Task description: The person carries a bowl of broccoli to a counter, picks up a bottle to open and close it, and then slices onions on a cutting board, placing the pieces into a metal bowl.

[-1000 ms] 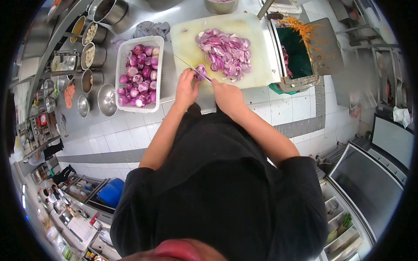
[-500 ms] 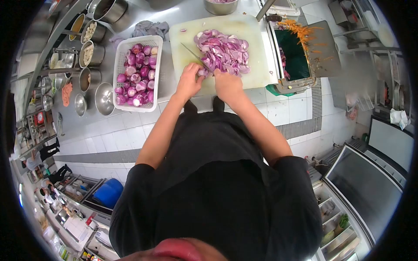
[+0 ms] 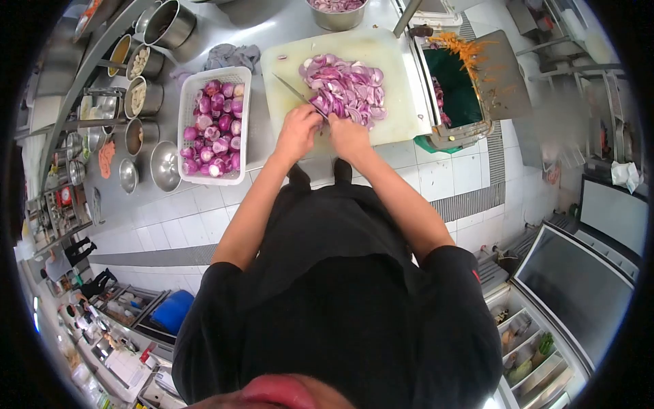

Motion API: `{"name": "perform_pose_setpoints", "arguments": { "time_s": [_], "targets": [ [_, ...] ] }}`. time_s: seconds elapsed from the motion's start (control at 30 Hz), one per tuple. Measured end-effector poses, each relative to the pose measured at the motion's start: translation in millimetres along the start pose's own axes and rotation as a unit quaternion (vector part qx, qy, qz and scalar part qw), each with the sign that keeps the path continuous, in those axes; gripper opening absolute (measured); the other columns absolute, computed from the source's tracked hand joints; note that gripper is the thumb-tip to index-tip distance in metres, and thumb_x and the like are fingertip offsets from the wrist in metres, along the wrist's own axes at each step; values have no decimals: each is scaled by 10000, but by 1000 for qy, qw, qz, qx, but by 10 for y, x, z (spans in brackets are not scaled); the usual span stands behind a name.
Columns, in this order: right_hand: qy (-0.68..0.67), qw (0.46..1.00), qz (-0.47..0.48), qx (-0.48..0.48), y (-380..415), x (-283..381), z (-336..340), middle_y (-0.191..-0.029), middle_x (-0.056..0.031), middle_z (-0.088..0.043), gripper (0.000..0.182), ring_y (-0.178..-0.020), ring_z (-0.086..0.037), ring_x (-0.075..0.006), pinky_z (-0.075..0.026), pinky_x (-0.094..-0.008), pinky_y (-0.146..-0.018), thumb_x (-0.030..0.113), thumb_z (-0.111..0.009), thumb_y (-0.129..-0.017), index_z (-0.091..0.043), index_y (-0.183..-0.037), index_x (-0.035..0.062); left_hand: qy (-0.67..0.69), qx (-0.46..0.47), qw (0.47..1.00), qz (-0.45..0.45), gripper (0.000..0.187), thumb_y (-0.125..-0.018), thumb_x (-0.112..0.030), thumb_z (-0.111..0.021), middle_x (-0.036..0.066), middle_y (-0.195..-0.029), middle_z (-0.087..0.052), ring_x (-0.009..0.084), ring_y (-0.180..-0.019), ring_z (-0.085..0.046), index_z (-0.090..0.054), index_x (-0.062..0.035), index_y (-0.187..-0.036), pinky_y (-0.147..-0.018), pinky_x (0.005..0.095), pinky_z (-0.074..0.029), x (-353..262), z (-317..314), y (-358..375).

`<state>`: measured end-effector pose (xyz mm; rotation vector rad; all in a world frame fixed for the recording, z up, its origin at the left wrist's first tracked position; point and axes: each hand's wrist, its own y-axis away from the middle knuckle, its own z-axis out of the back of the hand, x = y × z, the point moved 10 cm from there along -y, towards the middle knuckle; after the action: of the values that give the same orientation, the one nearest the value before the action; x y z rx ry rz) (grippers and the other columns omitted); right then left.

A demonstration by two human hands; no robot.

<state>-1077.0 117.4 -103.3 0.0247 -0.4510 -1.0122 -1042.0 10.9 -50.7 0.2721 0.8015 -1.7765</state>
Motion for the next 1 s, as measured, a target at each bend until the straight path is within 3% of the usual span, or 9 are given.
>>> {"name": "perform_pose_setpoints", "arguments": {
  "time_s": [0.13,0.2,0.23,0.3,0.4,0.53,0.8,0.93,1.0],
  "targets": [
    [6,1000,0,-14,32,5,83,-804,-239,-726,210,-767,-738,-425,-589,-538,-700,135,-571,-913,-583,-1084,14,-31,38,997,56,161,-833,6,-683,140,-1103,-640,378,-1072,-611,-669,-50,-983,-881,426,-509,58,-68,-12],
    [11,1000,-6,-21,110,62,22,-795,-243,-725,210,-757,-740,-426,-594,-536,-687,131,-567,-912,-587,-1087,16,28,38,936,348,182,-847,33,-635,137,-1109,-641,370,-1076,-616,-669,-51,-1004,-874,432,-516,520,-73,265],
    [9,1000,-6,-16,146,100,-2,-795,-243,-725,210,-757,-740,-426,-594,-536,-687,131,-567,-912,-587,-1087,16,28,41,935,352,182,-847,33,-635,137,-1109,-641,370,-1076,-616,-669,-51,-1004,-874,432,-516,544,-84,384],
    [26,999,-28,6,136,122,7,-874,-215,-750,194,-826,-763,-380,-607,-489,-690,123,-562,-936,-608,-1099,28,-6,-42,992,119,237,-833,36,-603,134,-1126,-622,370,-1075,-601,-645,-48,-1050,-872,463,-521,270,126,343],
    [10,1000,-14,-10,73,99,45,-793,-241,-726,200,-739,-742,-420,-593,-536,-666,133,-563,-924,-592,-1089,24,33,10,998,55,256,-834,51,-587,132,-1126,-616,369,-1082,-600,-625,-46,-1068,-905,466,-522,145,74,298],
    [33,999,4,-3,286,185,265,-793,-235,-728,188,-732,-744,-410,-594,-531,-663,132,-561,-931,-594,-1081,25,0,45,995,85,281,-821,63,-588,126,-1140,-614,364,-1109,-597,-619,-46,-1077,-926,449,-524,147,-129,216],
    [43,999,4,3,363,284,435,-797,-238,-725,176,-751,-747,-398,-587,-526,-654,76,-534,-930,-601,-1084,22,8,-8,996,83,268,-828,57,-582,141,-1135,-607,374,-1092,-587,-610,-44,-1075,-934,454,-512,150,-136,260],
    [20,1000,-3,-14,223,69,29,-798,-238,-726,180,-751,-749,-395,-588,-524,-651,71,-545,-918,-604,-1079,17,24,-37,996,82,259,-824,56,-587,147,-1118,-602,379,-1088,-587,-606,-39,-1065,-926,454,-510,128,-114,247],
    [75,997,6,15,235,255,279,-842,-214,-742,160,-776,-759,-385,-605,-468,-691,83,-589,-924,-617,-1060,4,19,-23,996,86,259,-825,52,-593,146,-1114,-604,376,-1084,-589,-609,-36,-1068,-923,453,-510,172,-141,273]
  ]
}}
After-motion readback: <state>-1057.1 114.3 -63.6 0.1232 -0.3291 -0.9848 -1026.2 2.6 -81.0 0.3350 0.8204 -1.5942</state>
